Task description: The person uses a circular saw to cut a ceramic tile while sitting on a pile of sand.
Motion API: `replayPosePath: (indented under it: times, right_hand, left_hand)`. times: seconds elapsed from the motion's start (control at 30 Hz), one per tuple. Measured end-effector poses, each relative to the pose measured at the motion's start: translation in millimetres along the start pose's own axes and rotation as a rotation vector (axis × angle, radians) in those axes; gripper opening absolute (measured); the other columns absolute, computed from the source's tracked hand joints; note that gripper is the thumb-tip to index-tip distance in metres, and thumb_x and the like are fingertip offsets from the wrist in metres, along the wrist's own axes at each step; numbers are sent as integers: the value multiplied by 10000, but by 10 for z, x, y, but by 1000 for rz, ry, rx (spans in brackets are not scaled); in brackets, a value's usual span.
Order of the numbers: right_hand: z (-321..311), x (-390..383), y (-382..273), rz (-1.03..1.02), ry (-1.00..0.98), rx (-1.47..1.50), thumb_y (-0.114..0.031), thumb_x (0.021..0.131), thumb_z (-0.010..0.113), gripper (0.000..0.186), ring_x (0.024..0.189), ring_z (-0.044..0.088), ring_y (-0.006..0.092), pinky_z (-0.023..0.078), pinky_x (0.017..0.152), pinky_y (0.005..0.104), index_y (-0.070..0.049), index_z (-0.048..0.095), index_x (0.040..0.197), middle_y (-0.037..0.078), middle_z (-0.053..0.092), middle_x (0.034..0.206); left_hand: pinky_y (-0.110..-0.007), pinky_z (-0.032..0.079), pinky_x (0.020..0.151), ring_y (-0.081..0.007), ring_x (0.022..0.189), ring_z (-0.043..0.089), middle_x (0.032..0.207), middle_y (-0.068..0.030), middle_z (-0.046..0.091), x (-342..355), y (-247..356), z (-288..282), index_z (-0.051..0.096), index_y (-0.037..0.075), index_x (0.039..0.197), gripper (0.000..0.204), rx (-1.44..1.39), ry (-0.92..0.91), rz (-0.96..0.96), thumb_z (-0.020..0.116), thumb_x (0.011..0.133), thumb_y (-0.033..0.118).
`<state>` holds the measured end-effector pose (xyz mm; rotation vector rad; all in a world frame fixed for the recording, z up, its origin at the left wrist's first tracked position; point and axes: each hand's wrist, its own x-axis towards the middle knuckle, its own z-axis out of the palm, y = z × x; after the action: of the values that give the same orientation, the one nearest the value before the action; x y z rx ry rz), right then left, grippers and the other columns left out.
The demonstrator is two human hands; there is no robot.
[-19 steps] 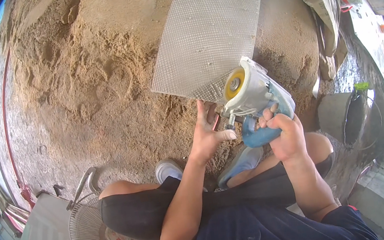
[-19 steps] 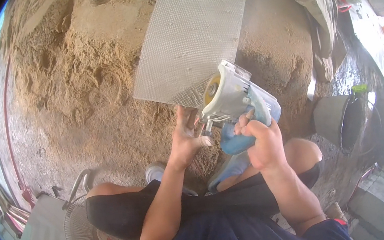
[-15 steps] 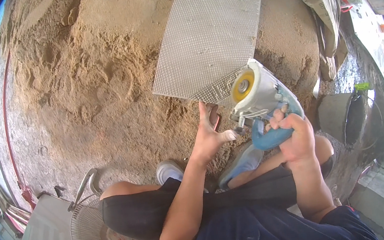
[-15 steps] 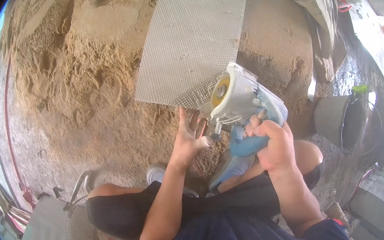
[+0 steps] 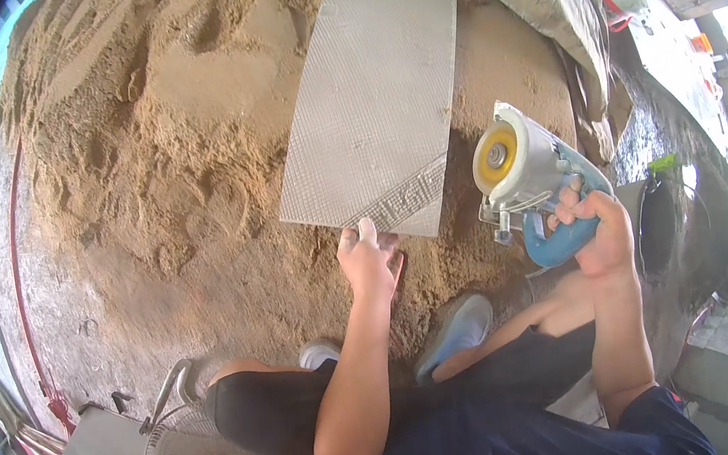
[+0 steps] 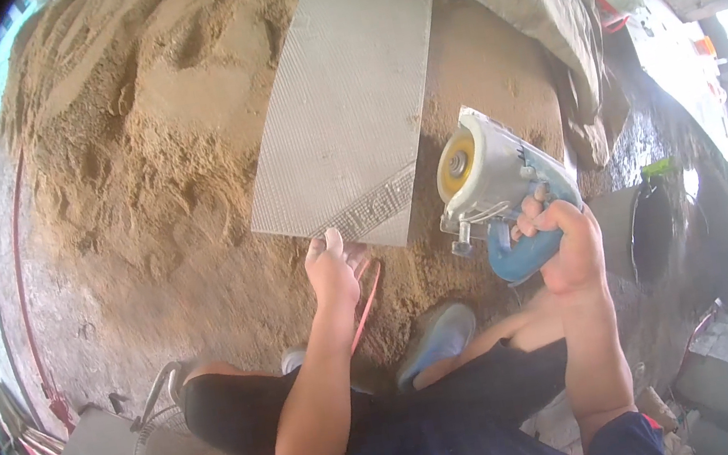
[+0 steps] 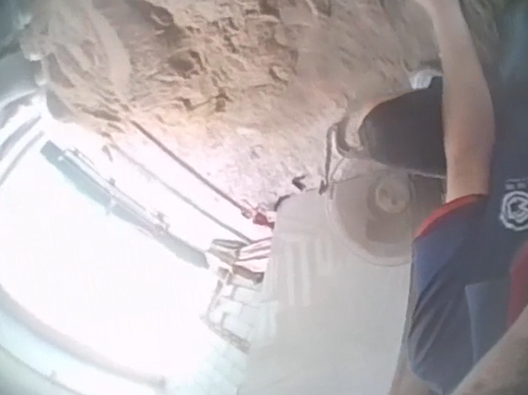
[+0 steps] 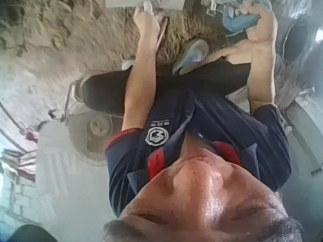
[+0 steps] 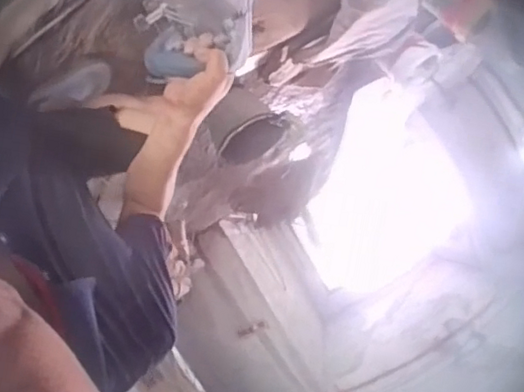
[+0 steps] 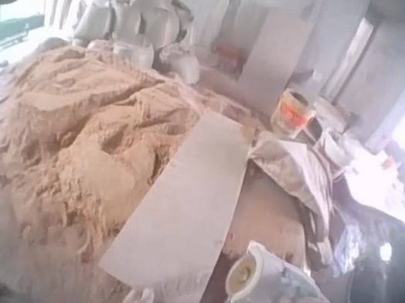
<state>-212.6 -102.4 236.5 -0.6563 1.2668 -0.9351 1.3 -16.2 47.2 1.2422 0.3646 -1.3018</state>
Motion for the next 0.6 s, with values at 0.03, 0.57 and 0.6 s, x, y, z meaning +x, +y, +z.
replayPosePath:
  times: [0.03, 0.57, 0.6]
  right_hand:
    - [-4, 12, -33, 17, -13, 21, -13, 689, 477, 246, 691, 458, 168, 429, 715, 359, -55, 527, 925, 27, 471, 768]
    - [-111, 165, 28, 13, -66, 51, 0, 681, 489, 282, 642, 476, 179, 441, 644, 363, -13, 544, 957, 68, 512, 763]
    - [-159, 198, -12, -12, -83, 25, 0, 679, 489, 291, 646, 478, 177, 442, 645, 362, -12, 547, 963, 68, 516, 768]
  left_hand:
    - [-396, 518, 764, -203, 855, 604, 1033, -84, 581, 121, -69, -132, 476, 47, 1168, 199, 16, -4, 71, 507, 999, 148]
    - [-326, 514, 530, -228, 864, 639, 1157, -110, 601, 607, 214, -297, 447, 40, 1320, 478, 320, 19, 395, 579, 867, -37]
    - [-326, 514, 530, -228, 864, 639, 1157, -110, 601, 615, 278, -187, 447, 40, 1320, 478, 314, 21, 371, 579, 867, -37]
